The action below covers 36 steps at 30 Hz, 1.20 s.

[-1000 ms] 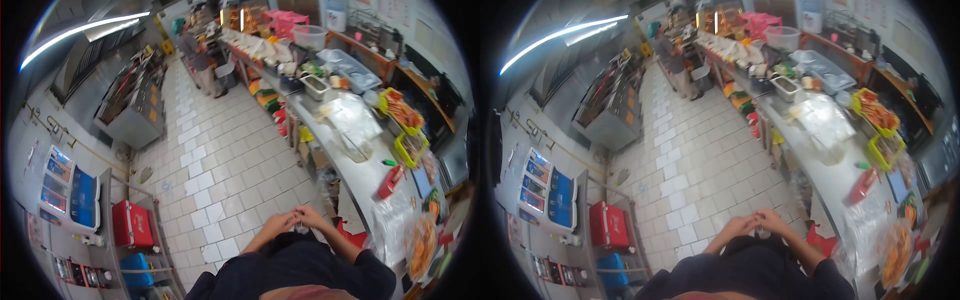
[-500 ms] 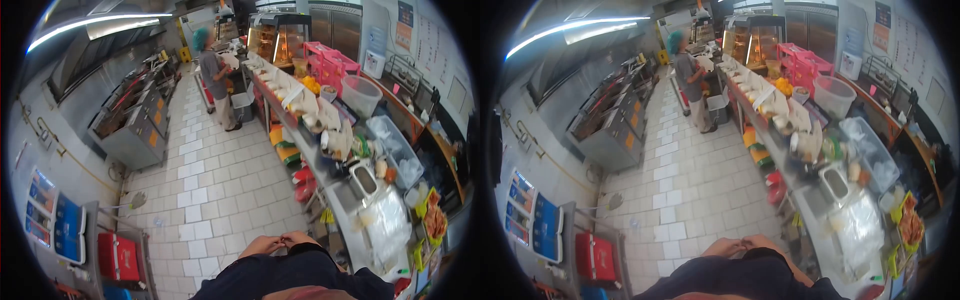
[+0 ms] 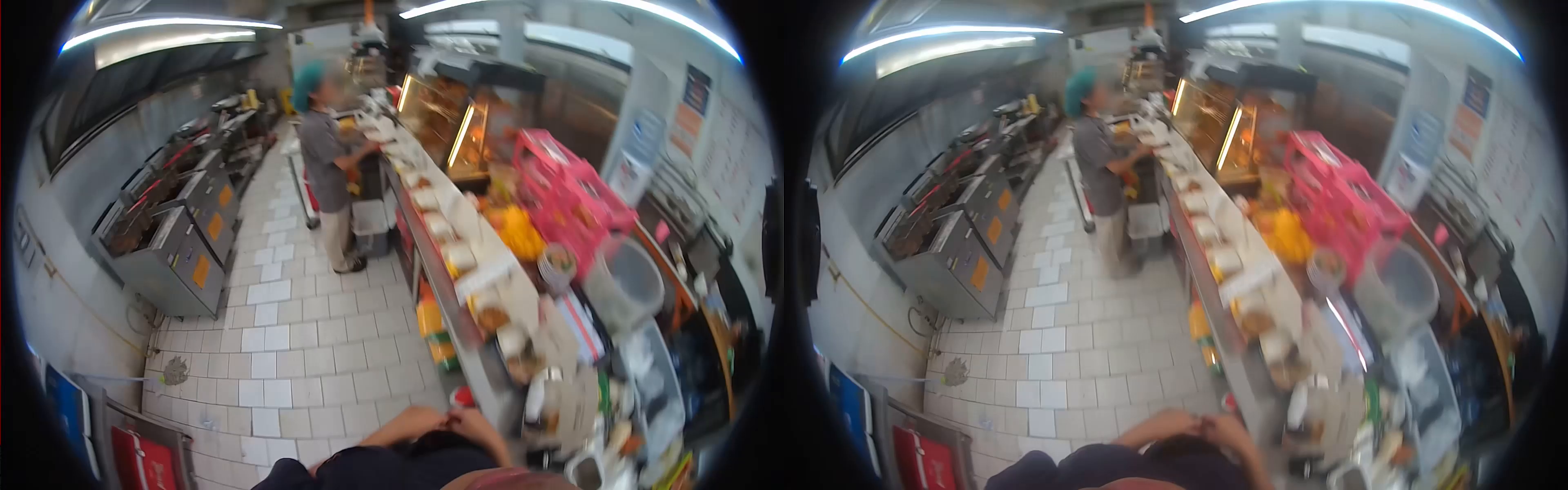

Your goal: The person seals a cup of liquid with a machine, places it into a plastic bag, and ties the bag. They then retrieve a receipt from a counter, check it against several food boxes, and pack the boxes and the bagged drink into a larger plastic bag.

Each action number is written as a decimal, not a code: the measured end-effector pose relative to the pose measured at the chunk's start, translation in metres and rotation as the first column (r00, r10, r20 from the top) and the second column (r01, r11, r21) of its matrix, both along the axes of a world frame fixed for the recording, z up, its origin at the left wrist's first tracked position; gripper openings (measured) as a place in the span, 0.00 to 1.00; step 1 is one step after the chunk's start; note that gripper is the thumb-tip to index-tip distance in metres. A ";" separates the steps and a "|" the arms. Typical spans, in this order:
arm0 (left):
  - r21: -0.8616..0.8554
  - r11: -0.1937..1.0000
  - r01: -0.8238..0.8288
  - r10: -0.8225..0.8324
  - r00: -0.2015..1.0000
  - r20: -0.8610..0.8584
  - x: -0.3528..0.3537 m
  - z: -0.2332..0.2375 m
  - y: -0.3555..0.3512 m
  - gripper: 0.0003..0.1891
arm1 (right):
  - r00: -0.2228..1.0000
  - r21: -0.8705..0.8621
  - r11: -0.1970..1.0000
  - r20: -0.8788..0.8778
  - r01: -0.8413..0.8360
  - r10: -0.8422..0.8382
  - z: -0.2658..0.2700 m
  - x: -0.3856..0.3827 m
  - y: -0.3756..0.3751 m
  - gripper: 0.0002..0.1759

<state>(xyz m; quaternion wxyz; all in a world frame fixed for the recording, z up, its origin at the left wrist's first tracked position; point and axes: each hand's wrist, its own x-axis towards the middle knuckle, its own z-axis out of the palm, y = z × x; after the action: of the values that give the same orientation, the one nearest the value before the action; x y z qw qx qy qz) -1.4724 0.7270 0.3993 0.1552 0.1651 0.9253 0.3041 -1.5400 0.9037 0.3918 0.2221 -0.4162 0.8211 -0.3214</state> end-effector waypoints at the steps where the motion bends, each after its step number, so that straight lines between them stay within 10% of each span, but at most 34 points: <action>1: -0.077 0.993 -0.087 0.096 0.988 0.119 -0.010 0.024 -0.014 0.16 | 0.996 -0.006 0.996 0.002 -0.084 0.084 0.012 -0.015 -0.025 0.12; 3: 0.194 0.968 -0.160 0.153 0.987 0.051 -0.016 0.041 -0.064 0.15 | 0.966 0.106 0.960 0.008 -0.258 0.259 0.027 -0.055 -0.074 0.11; 5: -0.245 0.953 -0.178 0.236 0.943 0.235 -0.048 0.065 -0.096 0.14 | 0.904 0.014 0.904 -0.018 -0.426 0.427 0.030 -0.096 -0.125 0.11; 7: -0.206 0.913 -0.353 0.355 0.935 -0.028 -0.054 0.054 -0.151 0.13 | 0.836 0.070 0.835 -0.011 -0.546 0.548 0.056 -0.132 -0.182 0.12; 15: 0.092 0.614 -0.784 0.781 0.620 0.069 -0.116 0.045 -0.292 0.11 | 0.716 -0.063 0.715 0.021 -0.696 0.698 0.062 -0.214 -0.374 0.13; 22: 0.074 0.877 -0.474 0.465 0.878 0.113 -0.224 0.054 -0.451 0.10 | 0.811 -0.059 0.847 0.261 -0.528 0.523 0.057 -0.315 -0.482 0.13; 24: -0.063 0.939 -0.339 0.343 0.936 0.081 -0.269 0.066 -0.489 0.10 | 0.895 -0.060 0.894 0.028 -0.444 0.446 0.059 -0.359 -0.503 0.12; 29: -0.018 0.990 -0.137 0.138 0.987 0.085 -0.381 0.080 -0.559 0.10 | 0.928 -0.278 0.927 0.340 0.253 -0.151 0.051 -0.472 -0.545 0.12; 33: 0.105 0.968 -0.229 0.225 0.973 0.042 -0.462 0.046 -0.592 0.08 | 0.619 -0.406 0.519 0.705 0.753 -0.346 0.042 -0.590 -0.591 0.16; 36: 0.154 0.928 -0.340 0.331 0.940 0.083 -0.519 0.034 -0.615 0.06 | 0.571 -0.480 0.309 0.680 0.821 -0.461 0.027 -0.674 -0.628 0.22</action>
<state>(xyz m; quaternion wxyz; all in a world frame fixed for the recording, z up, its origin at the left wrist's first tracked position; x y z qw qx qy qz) -1.9917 0.1116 0.4329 0.1124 0.0083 0.9066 0.4067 -2.2136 0.2754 0.4192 0.0421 -0.0118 0.6287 -0.7764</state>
